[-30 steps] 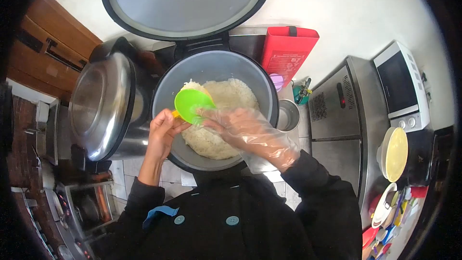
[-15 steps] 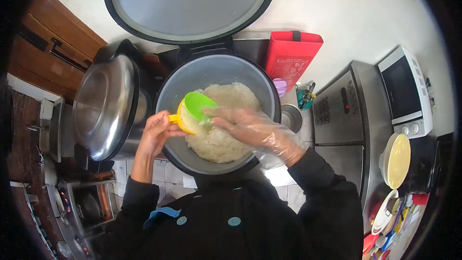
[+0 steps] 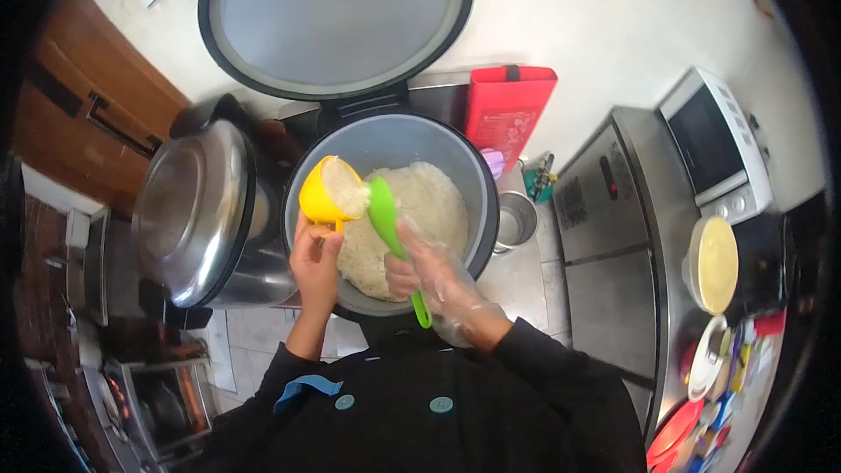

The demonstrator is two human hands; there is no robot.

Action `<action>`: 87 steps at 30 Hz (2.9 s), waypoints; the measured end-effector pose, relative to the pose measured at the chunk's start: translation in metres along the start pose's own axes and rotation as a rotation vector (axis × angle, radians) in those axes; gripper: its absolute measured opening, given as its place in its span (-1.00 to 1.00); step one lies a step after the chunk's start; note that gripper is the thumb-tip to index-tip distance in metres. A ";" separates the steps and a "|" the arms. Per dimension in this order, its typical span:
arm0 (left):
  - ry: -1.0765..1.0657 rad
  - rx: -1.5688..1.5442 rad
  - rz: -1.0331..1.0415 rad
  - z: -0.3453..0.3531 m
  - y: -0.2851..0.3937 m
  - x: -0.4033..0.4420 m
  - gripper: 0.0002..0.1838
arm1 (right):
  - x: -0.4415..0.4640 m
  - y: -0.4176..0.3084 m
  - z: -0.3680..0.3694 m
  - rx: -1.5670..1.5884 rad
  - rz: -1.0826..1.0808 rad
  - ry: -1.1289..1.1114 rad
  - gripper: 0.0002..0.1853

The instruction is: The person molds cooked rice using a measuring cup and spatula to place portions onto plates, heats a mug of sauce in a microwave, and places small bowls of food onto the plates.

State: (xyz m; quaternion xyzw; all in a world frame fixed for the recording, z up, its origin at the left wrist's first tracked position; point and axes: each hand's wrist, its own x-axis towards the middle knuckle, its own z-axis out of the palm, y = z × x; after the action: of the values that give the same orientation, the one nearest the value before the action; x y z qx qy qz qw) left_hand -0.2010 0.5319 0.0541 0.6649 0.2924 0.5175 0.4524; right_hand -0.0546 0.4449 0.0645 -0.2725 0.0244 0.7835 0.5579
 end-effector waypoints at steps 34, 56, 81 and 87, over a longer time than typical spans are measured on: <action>-1.724 -0.589 -0.996 0.352 0.193 -0.409 -0.64 | -0.506 0.350 -0.282 -0.008 -1.051 1.904 -0.49; -1.552 -0.470 1.028 0.727 0.275 -0.639 -0.73 | -0.669 0.243 -0.498 0.648 -1.439 2.011 -0.76; -1.298 -0.204 0.452 0.519 0.204 -0.469 -0.68 | -0.672 0.357 -0.482 0.318 -1.362 1.711 -0.62; -0.826 -0.150 -0.156 0.356 0.140 -0.378 -0.70 | -0.675 0.347 -0.370 0.377 -1.279 1.455 -0.54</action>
State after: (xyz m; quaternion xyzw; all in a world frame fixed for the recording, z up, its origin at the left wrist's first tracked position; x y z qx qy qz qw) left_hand 0.0158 0.0426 0.0004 0.7574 0.0974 0.1917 0.6165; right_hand -0.0600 -0.3933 -0.0363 -0.5567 0.3341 -0.0409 0.7595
